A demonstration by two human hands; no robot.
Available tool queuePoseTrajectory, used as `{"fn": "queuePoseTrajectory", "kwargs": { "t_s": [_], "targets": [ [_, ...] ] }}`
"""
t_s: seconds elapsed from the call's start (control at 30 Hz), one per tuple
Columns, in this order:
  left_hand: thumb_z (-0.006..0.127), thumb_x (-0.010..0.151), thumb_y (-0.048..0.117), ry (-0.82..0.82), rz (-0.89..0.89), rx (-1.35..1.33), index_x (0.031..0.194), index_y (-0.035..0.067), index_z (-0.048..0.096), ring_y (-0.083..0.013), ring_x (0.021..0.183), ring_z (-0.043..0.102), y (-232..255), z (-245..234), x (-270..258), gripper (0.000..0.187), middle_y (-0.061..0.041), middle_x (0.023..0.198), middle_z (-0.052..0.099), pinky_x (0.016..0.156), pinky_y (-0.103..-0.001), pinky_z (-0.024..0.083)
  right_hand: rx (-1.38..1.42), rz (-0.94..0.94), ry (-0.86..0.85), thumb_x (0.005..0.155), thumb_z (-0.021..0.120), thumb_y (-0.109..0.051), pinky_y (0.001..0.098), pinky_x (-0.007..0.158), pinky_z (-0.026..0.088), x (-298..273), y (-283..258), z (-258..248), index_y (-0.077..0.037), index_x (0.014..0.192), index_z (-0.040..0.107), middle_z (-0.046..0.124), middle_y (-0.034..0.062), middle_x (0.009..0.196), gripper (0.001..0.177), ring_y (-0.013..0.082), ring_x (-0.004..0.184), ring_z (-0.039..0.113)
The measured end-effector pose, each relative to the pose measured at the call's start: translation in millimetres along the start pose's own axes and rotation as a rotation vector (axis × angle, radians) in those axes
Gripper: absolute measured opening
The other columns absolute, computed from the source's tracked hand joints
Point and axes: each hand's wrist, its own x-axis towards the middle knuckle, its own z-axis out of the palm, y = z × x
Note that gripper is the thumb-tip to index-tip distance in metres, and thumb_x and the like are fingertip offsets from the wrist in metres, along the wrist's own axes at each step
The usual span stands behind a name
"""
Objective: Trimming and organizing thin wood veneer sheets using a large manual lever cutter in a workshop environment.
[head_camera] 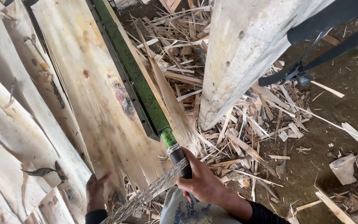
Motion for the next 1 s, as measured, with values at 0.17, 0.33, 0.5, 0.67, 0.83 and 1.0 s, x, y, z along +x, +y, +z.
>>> {"fn": "queuePoseTrajectory", "kwargs": {
  "t_s": [0.17, 0.33, 0.5, 0.67, 0.83, 1.0],
  "targets": [
    [0.083, 0.083, 0.023, 0.144, -0.307, 0.343, 0.129, 0.011, 0.067, -0.022, 0.117, 0.054, 49, 19, -25, 0.049, -0.008, 0.122, 0.07, 0.107, -0.041, 0.035, -0.036, -0.011, -0.009, 0.084, 0.061, -0.004, 0.0343, 0.049, 0.058, -3, -6, 2, -0.014, 0.16, 0.015, 0.062, 0.0077, 0.078, 0.089, 0.0153, 0.056, 0.063],
    [0.082, 0.077, 0.018, 0.067, -0.134, 0.026, 0.126, 0.006, 0.07, -0.03, 0.118, 0.063, 24, 20, -30, 0.052, -0.012, 0.124, 0.075, 0.112, -0.044, 0.042, -0.056, -0.022, -0.008, 0.084, 0.061, -0.004, 0.0337, 0.049, 0.058, -1, -1, 1, -0.013, 0.16, 0.014, 0.062, 0.0088, 0.078, 0.091, 0.0153, 0.056, 0.064],
    [0.082, 0.079, 0.018, 0.083, -0.186, 0.23, 0.127, 0.009, 0.069, -0.0276, 0.121, 0.063, 46, 1, -5, 0.051, -0.009, 0.124, 0.074, 0.111, -0.044, 0.041, -0.068, -0.01, -0.001, 0.084, 0.061, -0.004, 0.0328, 0.049, 0.059, 1, 3, 1, -0.014, 0.161, 0.011, 0.062, 0.0093, 0.079, 0.092, 0.016, 0.056, 0.064],
    [0.082, 0.08, 0.017, 0.048, -0.088, 0.179, 0.123, 0.007, 0.071, -0.0293, 0.117, 0.066, 32, -7, 12, 0.045, -0.012, 0.121, 0.075, 0.11, -0.041, 0.047, -0.04, -0.007, 0.006, 0.084, 0.061, -0.003, 0.0334, 0.049, 0.06, 0, -1, 2, -0.015, 0.162, 0.01, 0.062, 0.0095, 0.08, 0.094, 0.0156, 0.056, 0.064],
    [0.082, 0.08, 0.017, 0.098, -0.15, 0.216, 0.124, 0.008, 0.07, -0.0276, 0.119, 0.064, 49, 13, 0, 0.046, -0.01, 0.122, 0.075, 0.111, -0.041, 0.043, -0.044, 0.001, 0.034, 0.083, 0.061, -0.003, 0.0334, 0.049, 0.059, 0, 1, 3, -0.016, 0.162, 0.012, 0.063, 0.0091, 0.08, 0.093, 0.0158, 0.055, 0.064],
    [0.082, 0.084, 0.021, 0.123, -0.241, 0.268, 0.125, 0.006, 0.069, -0.027, 0.12, 0.061, 30, 16, 5, 0.045, -0.01, 0.124, 0.073, 0.111, -0.043, 0.04, -0.033, 0.012, 0.059, 0.083, 0.06, -0.003, 0.0336, 0.049, 0.057, -3, 0, 5, -0.016, 0.162, 0.015, 0.064, 0.0099, 0.078, 0.091, 0.0159, 0.054, 0.064]
  ]
}}
